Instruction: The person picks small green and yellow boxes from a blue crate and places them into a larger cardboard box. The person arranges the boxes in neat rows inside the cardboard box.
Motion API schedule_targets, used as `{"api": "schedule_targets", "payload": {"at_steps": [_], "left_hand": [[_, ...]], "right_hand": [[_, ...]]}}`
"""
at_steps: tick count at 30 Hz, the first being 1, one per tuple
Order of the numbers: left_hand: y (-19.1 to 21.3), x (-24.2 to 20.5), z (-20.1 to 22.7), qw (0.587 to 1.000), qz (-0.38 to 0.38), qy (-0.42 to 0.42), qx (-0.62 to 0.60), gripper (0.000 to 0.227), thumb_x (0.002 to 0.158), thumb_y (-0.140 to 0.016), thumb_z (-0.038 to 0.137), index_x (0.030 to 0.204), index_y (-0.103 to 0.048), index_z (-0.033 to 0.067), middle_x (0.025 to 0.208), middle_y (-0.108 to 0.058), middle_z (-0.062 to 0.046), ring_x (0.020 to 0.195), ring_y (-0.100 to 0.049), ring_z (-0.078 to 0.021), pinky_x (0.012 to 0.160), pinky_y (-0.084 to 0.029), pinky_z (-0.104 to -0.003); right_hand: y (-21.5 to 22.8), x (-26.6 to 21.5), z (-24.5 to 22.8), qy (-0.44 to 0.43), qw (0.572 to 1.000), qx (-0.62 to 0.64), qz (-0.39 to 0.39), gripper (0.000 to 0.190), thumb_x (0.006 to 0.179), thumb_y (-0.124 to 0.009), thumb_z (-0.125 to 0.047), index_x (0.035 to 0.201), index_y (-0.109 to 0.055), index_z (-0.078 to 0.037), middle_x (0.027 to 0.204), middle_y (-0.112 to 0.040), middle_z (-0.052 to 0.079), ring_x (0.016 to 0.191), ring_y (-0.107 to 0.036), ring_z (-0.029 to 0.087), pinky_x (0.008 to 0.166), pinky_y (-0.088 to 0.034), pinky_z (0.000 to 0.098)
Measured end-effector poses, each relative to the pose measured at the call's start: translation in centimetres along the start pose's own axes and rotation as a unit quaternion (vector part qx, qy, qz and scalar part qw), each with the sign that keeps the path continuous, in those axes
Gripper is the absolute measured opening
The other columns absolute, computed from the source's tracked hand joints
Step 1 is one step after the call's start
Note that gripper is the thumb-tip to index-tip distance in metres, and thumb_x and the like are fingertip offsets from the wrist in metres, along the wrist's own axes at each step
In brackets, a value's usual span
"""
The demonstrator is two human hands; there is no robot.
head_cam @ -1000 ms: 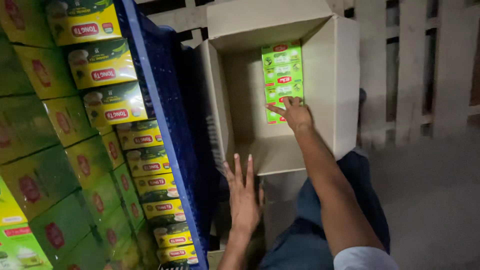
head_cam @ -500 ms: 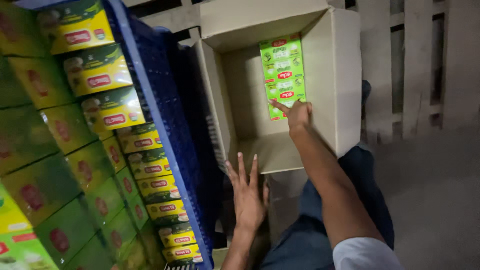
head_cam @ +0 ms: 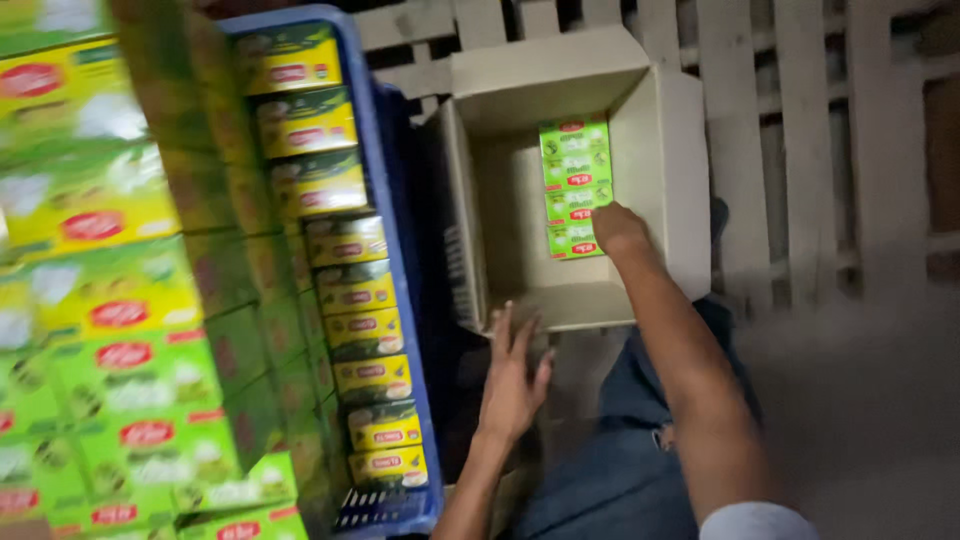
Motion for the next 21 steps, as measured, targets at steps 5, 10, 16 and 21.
{"api": "schedule_targets", "payload": {"at_steps": [5, 10, 16, 21], "left_hand": [[2.4, -4.3, 2.9, 0.991, -0.047, -0.119, -0.028, 0.065, 0.104, -0.069, 0.026, 0.163, -0.047, 0.0119, 0.174, -0.035, -0.024, 0.16, -0.038, -0.0475, 0.129, -0.038, -0.053], [12.7, -12.4, 7.6, 0.976, -0.03, -0.203, -0.07, 0.057, 0.109, -0.06, 0.029, 0.162, -0.047, 0.0142, 0.172, -0.043, -0.021, 0.158, -0.045, -0.0409, 0.129, -0.036, -0.05], [24.4, -22.4, 6.7, 0.952, 0.054, -0.283, -0.105, 0.052, 0.115, -0.055, 0.036, 0.162, -0.048, 0.0156, 0.164, -0.058, -0.015, 0.155, -0.056, -0.0324, 0.132, -0.04, -0.044], [34.3, -26.9, -2.2, 0.92, 0.275, -0.216, -0.174, 0.041, 0.113, -0.058, 0.041, 0.143, -0.068, 0.0157, 0.15, -0.07, -0.008, 0.141, -0.067, -0.0245, 0.121, -0.05, -0.043]], "right_hand": [[8.7, -12.4, -6.7, 0.121, 0.975, -0.185, -0.014, 0.051, 0.088, -0.079, -0.041, 0.128, -0.08, -0.009, 0.123, -0.08, 0.025, 0.118, -0.077, 0.046, 0.092, -0.064, 0.0575], [11.1, -24.7, -13.3, 0.226, 0.968, -0.112, 0.02, 0.04, 0.103, -0.053, -0.048, 0.109, -0.073, -0.014, 0.115, -0.079, 0.023, 0.109, -0.073, 0.048, 0.088, -0.052, 0.0584], [10.3, -37.3, -19.7, 0.397, 0.917, 0.035, 0.015, 0.033, 0.116, -0.051, -0.04, 0.096, -0.05, -0.013, 0.084, -0.063, 0.011, 0.081, -0.065, 0.029, 0.078, -0.044, 0.0444], [10.4, -45.2, -23.9, 0.447, 0.882, 0.141, 0.052, 0.044, 0.096, -0.052, -0.003, 0.132, -0.074, -0.014, 0.129, -0.079, 0.006, 0.121, -0.075, 0.022, 0.106, -0.055, 0.0374]]}}
Point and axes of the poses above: each hand's wrist, its own x-axis towards the middle knuckle, its own y-axis out of the back of the hand, z = x × y, the point moved 5 cm from there along x, towards the middle knuckle
